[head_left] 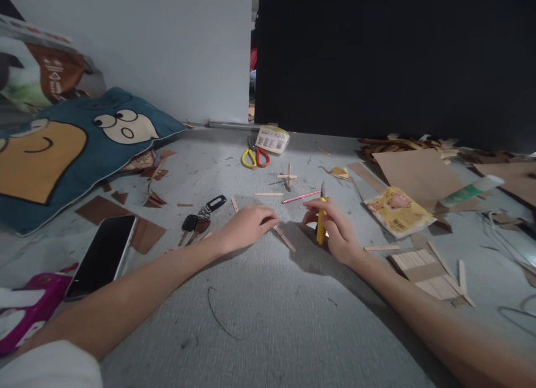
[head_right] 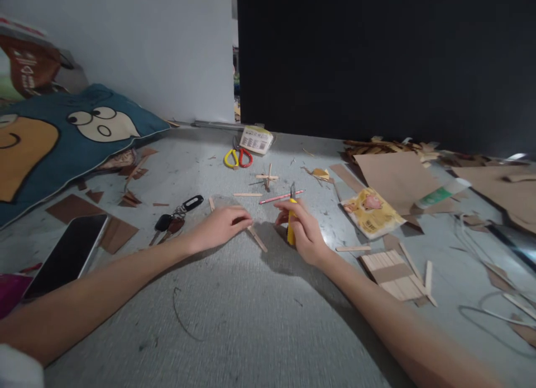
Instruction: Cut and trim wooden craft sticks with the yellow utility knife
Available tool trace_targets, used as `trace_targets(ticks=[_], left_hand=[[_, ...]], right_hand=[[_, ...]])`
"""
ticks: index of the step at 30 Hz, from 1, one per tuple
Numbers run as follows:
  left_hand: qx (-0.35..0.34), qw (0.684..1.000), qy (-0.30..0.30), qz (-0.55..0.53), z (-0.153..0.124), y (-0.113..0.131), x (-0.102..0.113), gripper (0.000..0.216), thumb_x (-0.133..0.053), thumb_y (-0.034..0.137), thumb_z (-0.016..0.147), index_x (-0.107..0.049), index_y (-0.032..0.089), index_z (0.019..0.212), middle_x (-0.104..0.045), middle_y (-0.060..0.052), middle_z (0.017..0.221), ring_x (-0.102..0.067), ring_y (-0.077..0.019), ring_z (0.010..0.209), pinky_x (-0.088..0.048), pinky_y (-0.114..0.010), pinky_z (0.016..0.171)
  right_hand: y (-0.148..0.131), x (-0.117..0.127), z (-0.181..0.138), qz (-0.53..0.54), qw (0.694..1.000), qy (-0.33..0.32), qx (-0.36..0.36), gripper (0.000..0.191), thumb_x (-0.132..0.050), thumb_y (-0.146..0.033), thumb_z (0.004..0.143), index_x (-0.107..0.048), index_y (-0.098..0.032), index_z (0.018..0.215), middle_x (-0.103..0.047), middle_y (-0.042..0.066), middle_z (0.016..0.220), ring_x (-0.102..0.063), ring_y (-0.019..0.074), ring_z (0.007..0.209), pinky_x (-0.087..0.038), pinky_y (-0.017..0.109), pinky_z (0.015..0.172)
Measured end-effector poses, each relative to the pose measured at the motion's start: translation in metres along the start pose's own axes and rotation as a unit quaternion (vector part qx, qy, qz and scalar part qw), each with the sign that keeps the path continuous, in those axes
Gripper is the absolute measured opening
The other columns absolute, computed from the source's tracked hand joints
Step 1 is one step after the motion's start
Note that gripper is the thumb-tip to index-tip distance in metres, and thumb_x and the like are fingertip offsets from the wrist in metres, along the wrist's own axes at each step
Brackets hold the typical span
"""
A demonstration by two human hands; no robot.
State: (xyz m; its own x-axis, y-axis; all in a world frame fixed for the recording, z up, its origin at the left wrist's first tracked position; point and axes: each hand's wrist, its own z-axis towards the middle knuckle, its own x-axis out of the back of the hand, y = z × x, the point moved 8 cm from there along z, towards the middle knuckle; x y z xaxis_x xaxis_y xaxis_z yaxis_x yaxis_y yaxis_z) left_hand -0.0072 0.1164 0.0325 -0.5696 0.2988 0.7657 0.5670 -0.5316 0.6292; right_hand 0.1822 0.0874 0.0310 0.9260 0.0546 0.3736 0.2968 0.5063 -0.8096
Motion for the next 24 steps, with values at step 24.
trace_targets(ticks=[24], left_hand=[[0.006, 0.946, 0.0, 0.323, -0.069, 0.067, -0.062, 0.048, -0.052, 0.039, 0.107, -0.06, 0.021, 0.151, -0.051, -0.025, 0.16, -0.044, -0.0449, 0.151, -0.035, -0.076, 0.117]], right_hand=[[-0.005, 0.005, -0.008, -0.105, 0.993, 0.009, -0.047, 0.03, -0.06, -0.048, 0.099, -0.063, -0.024, 0.117, -0.072, 0.004, 0.084, -0.066, 0.02, 0.07, -0.052, 0.033, 0.066]])
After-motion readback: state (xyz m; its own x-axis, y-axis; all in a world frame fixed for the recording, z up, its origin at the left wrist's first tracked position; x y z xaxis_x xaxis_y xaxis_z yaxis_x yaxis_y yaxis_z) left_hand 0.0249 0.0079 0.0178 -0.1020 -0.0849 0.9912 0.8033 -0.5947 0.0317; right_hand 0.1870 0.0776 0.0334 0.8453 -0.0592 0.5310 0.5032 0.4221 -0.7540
